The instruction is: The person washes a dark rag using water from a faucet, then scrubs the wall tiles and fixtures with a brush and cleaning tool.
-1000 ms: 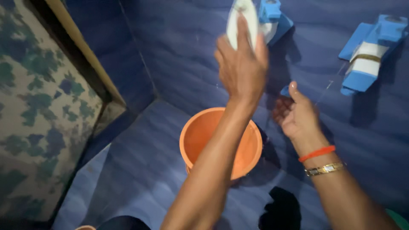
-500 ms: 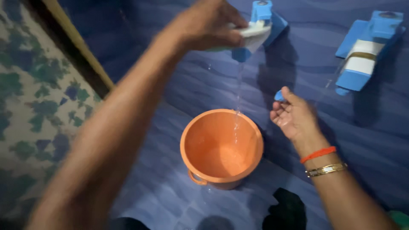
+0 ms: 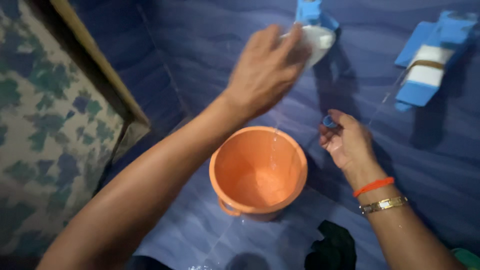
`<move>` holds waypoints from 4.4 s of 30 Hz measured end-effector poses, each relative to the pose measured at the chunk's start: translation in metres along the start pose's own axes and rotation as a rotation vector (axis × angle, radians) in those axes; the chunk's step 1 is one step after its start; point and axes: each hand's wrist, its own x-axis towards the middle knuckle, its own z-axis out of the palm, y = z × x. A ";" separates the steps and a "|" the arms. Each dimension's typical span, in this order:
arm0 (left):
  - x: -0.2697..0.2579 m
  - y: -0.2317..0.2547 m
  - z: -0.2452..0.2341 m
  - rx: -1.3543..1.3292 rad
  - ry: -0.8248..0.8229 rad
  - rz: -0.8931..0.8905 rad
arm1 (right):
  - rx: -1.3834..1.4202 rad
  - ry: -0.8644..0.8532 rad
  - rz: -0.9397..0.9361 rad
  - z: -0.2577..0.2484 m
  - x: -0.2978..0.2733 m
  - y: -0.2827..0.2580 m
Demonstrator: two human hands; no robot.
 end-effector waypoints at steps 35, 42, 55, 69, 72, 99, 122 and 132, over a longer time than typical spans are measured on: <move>-0.072 0.119 0.063 -0.548 0.486 -0.857 | 0.125 -0.299 0.141 0.058 0.013 0.049; -0.029 0.072 0.108 -1.958 1.089 -1.616 | -0.047 -0.224 0.174 0.030 0.031 0.038; 0.027 0.072 0.042 -2.027 1.305 -2.096 | 0.022 -0.147 0.041 0.029 0.004 0.016; 0.026 0.064 0.059 -1.952 1.119 -2.204 | 0.148 0.044 -0.041 0.029 -0.017 0.010; 0.032 0.036 0.066 -1.749 1.133 -2.354 | 0.029 0.116 -0.005 0.028 -0.011 0.004; -0.073 0.081 0.013 -0.905 0.197 -1.126 | 0.034 -0.426 -0.033 0.074 -0.025 0.018; -0.090 0.129 0.023 -0.776 0.184 -1.222 | -0.256 -0.259 -0.238 0.065 -0.042 0.043; -0.110 0.121 0.011 -0.685 0.281 -1.217 | -0.151 -0.266 -0.050 0.086 -0.037 0.067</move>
